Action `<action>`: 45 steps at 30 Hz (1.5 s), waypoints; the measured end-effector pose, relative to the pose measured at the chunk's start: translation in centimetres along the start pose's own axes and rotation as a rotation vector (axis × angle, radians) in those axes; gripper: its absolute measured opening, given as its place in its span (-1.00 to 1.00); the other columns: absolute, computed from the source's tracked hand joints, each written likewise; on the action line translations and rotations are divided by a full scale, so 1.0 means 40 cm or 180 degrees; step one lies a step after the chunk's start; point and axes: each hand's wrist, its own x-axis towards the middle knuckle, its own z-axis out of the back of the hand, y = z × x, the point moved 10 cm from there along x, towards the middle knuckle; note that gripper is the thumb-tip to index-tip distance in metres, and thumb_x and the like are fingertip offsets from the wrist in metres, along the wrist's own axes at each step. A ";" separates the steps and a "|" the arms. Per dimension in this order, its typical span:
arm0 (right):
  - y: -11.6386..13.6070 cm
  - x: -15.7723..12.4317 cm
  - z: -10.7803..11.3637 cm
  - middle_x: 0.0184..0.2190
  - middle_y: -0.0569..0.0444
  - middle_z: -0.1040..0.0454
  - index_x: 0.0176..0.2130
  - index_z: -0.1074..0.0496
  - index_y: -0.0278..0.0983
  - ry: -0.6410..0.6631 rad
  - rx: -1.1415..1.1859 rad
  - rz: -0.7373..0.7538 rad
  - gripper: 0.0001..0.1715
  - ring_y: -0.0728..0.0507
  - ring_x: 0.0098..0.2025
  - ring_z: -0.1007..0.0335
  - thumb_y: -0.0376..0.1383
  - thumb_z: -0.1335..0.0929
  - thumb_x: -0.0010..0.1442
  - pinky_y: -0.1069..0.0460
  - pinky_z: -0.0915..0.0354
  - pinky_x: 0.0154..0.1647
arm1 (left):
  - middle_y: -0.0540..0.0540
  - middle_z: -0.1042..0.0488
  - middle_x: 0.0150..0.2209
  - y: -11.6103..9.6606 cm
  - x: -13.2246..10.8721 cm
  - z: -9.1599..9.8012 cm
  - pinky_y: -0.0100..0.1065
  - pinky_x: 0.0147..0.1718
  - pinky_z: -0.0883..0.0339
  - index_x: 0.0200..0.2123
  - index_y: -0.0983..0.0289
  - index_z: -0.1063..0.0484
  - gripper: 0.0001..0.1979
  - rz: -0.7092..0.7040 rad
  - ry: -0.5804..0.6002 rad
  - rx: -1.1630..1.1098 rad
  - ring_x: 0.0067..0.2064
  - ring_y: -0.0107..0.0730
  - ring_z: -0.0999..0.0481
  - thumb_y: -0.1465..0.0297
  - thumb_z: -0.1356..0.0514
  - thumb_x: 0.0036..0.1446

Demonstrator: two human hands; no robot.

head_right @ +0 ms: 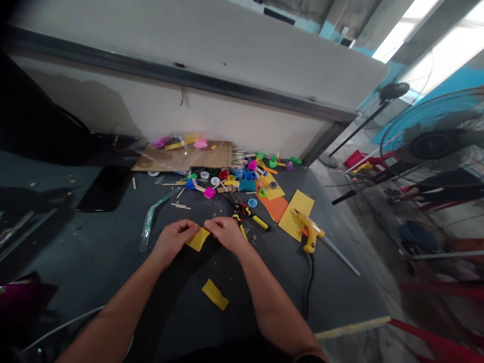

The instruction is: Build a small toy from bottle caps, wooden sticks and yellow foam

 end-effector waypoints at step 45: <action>-0.007 -0.003 0.014 -0.69 0.27 -0.26 -0.49 -0.39 -0.28 -0.0737 0.1202 0.0030 -0.80 0.09 -0.70 -0.05 -0.21 -0.43 -0.10 0.14 0.04 -0.67 | -0.03 -0.46 -0.52 -0.008 0.012 0.008 -0.44 -0.50 -0.31 -0.43 0.30 -0.43 -0.78 -0.0390 -0.0090 -0.0394 -0.49 -0.47 -0.40 0.28 -0.28 -0.13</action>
